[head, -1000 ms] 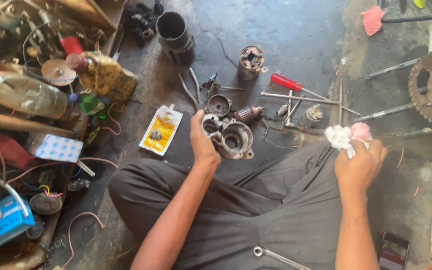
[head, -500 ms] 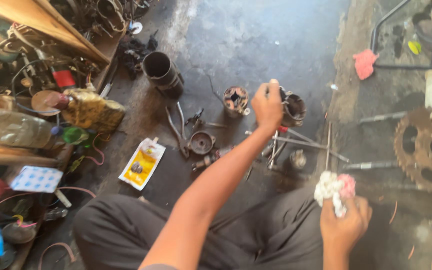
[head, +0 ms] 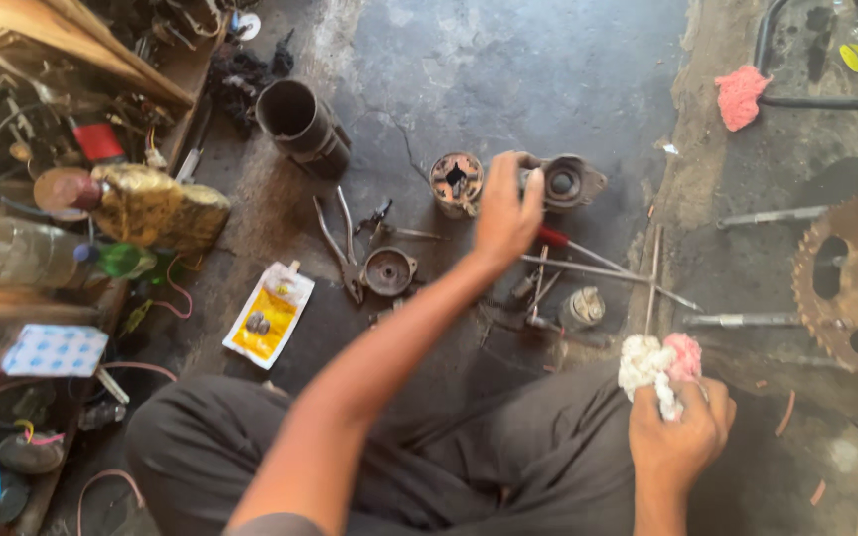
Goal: The person sits on the workshop floor and disassembles an electric motor, separating the armature from its housing. They wipe the armature and housing with a cloth, pour liquid from a bottle into a metal tray, and scrub the motor housing in the tray with a brush.
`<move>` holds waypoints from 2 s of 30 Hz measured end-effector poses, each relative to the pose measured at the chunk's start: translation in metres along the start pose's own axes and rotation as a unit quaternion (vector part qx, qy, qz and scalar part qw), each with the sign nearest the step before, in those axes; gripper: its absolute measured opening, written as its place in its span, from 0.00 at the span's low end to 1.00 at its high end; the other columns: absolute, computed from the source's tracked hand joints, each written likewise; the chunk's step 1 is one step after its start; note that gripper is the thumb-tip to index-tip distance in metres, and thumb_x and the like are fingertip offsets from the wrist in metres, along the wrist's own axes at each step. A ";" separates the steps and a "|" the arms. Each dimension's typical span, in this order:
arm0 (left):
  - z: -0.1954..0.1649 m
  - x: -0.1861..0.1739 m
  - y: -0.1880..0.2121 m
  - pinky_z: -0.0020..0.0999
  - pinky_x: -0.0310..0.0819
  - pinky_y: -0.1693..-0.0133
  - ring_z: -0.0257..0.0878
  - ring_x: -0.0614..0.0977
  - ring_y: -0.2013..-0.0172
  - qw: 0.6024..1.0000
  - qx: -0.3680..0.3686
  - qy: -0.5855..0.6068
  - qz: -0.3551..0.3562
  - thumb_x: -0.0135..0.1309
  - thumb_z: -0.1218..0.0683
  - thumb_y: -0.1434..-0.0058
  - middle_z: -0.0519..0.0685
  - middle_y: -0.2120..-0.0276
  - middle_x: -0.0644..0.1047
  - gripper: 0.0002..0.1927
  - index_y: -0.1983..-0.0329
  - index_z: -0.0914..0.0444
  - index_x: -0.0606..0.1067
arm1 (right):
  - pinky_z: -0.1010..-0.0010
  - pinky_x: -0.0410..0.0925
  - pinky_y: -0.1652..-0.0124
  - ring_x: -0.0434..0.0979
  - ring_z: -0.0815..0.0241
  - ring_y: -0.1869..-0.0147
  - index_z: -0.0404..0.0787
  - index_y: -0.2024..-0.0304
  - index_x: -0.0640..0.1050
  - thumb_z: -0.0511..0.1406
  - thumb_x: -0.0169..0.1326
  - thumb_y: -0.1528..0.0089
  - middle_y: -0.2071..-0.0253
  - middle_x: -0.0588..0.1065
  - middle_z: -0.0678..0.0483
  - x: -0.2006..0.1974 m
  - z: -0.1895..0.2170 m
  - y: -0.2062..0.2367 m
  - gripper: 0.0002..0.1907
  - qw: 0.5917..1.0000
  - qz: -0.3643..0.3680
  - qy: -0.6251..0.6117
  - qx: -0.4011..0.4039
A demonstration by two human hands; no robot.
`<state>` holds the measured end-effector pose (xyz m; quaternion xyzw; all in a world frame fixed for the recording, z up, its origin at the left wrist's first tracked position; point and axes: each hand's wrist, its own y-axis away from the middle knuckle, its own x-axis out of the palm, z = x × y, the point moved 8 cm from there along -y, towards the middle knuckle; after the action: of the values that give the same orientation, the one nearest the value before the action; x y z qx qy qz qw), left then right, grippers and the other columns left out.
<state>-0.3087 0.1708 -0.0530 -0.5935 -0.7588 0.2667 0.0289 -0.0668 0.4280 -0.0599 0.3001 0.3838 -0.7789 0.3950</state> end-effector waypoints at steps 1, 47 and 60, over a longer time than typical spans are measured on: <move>-0.010 -0.015 0.008 0.45 0.70 0.47 0.56 0.76 0.51 0.999 0.016 -0.001 0.045 0.48 0.55 0.30 0.60 0.54 0.73 0.13 0.50 0.69 0.70 | 0.56 0.68 0.48 0.73 0.44 0.49 0.35 0.65 0.78 0.31 0.62 0.44 0.57 0.75 0.48 -0.003 0.003 0.000 0.07 1.000 -0.001 0.001 -0.001; -0.067 -0.202 0.130 0.47 0.74 0.48 0.58 0.79 0.50 0.989 0.013 0.020 0.146 0.70 0.47 0.45 0.60 0.52 0.75 0.36 0.41 0.68 0.69 | 0.58 0.68 0.40 0.77 0.39 0.41 0.35 0.49 0.81 0.36 0.63 0.38 0.46 0.78 0.39 -0.033 0.076 0.046 0.17 0.986 0.054 0.059 -0.148; -0.096 -0.265 0.182 0.31 0.77 0.53 0.36 0.82 0.57 0.964 -0.127 0.194 0.129 0.66 0.58 0.54 0.48 0.61 0.79 0.25 0.51 0.65 0.73 | 0.73 0.70 0.44 0.78 0.62 0.46 0.29 0.43 0.77 0.27 0.60 0.34 0.48 0.78 0.47 -0.073 0.198 0.074 0.17 0.857 0.155 -0.491 0.032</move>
<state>-0.0348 -0.0083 0.0212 -0.7257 -0.6831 0.0499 0.0651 0.0006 0.2615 0.0739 -0.0530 0.0636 -0.7659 0.6376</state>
